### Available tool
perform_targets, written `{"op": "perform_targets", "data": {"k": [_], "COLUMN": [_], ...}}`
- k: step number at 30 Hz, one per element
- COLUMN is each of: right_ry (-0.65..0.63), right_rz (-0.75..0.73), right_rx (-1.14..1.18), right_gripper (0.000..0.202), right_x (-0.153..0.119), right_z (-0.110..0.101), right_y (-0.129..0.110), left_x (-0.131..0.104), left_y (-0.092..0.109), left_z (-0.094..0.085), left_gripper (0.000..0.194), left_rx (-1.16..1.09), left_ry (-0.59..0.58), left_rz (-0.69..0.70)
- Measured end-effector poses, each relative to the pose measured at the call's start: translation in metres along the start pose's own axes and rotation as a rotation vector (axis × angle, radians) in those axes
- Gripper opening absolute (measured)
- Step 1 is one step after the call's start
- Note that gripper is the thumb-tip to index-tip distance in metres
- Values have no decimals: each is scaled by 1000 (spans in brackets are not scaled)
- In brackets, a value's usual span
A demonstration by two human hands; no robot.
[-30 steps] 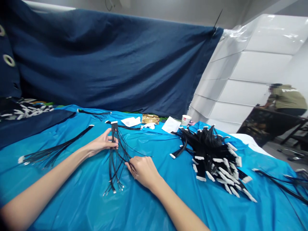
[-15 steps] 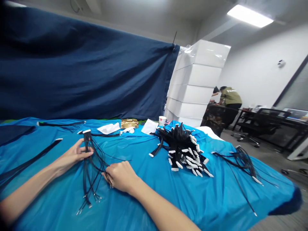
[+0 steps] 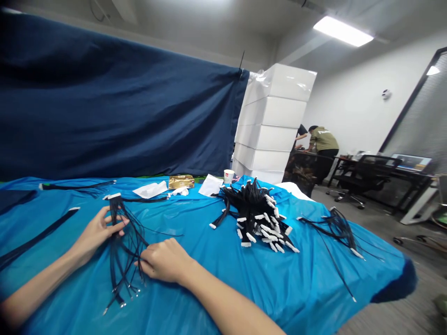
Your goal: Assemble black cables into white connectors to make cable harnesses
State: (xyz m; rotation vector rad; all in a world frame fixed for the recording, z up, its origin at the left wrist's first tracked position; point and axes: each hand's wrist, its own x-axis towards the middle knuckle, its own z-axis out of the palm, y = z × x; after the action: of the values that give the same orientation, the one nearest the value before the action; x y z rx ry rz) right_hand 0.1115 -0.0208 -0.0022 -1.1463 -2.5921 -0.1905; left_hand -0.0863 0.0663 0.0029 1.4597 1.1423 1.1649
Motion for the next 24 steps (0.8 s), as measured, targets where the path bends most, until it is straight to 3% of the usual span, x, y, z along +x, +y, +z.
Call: {"op": "perform_targets", "data": {"k": [4, 9, 15, 21, 24], "right_ry": [8, -2, -29, -10, -10], "right_rz": [-5, 0, -11, -11, -15], "right_rx": [5, 10, 9, 44, 50], "right_gripper": [28, 29, 26, 26, 28], "right_x": [-1, -1, -1, -3, -3], "right_z": [0, -1, 1, 8, 10], "right_y": [0, 0, 1, 1, 1], "left_x": [-1, 4, 5, -1, -1], "left_y": [0, -5, -2, 6, 4], "left_z": [-2, -2, 2, 2, 1], "left_gripper": [45, 42, 36, 27, 31], "left_rx": [-17, -214, -294, -351, -280], "left_ry": [38, 87, 135, 37, 25], "left_rz": [-47, -148, -132, -144, -107]}}
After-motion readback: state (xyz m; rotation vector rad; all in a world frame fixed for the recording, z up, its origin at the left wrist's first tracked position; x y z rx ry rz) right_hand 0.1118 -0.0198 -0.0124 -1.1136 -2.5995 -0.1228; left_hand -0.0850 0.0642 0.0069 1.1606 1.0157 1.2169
